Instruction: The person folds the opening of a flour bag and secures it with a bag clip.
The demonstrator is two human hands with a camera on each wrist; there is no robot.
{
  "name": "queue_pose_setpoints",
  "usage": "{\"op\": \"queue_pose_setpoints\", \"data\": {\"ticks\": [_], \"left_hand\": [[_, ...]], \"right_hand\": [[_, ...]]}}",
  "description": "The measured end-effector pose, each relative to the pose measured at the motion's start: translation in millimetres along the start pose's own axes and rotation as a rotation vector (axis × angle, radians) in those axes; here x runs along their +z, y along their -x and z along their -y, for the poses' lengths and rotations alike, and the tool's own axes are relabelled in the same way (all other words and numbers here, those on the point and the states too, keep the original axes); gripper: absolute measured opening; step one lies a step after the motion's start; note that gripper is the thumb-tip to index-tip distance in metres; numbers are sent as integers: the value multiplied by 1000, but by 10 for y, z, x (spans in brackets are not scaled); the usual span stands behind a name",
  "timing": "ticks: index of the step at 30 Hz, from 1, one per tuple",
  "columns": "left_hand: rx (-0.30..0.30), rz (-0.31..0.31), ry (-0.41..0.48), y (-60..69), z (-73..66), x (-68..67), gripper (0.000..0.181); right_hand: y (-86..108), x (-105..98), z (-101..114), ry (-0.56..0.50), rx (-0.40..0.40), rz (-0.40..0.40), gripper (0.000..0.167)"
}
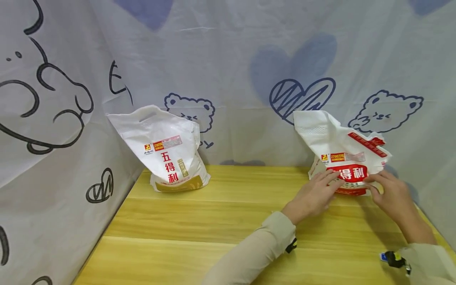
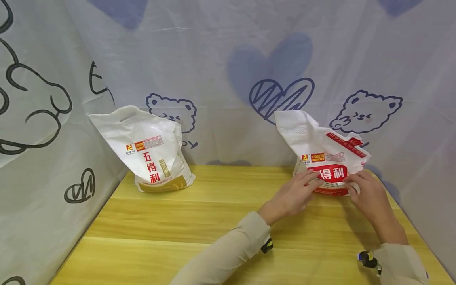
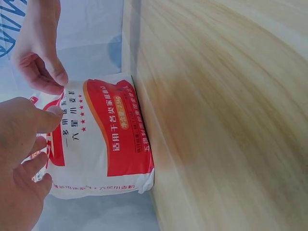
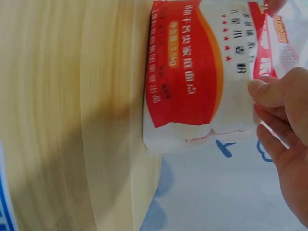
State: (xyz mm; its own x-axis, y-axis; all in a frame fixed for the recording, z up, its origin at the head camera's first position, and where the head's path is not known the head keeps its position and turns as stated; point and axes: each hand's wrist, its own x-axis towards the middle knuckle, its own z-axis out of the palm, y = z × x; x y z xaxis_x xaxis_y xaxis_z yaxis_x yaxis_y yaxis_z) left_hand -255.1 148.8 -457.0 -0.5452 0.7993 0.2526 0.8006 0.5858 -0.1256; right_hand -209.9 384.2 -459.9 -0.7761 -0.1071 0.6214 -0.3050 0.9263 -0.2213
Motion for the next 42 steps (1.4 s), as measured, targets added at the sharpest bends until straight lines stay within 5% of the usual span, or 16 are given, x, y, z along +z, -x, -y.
{"op": "queue_pose_setpoints", "data": {"ticks": [14,23,42], "left_hand": [[27,-94,59,150,71,-29,50],[-40,-164,163,378,253,-145,44],[-171,-413,259,1244,891,-369,40]], "right_hand": [[122,-99,158,-65,94,59,28],[154,-153,278,-99,151,58,29],[26,-380,654,-106,216,131,43]]}}
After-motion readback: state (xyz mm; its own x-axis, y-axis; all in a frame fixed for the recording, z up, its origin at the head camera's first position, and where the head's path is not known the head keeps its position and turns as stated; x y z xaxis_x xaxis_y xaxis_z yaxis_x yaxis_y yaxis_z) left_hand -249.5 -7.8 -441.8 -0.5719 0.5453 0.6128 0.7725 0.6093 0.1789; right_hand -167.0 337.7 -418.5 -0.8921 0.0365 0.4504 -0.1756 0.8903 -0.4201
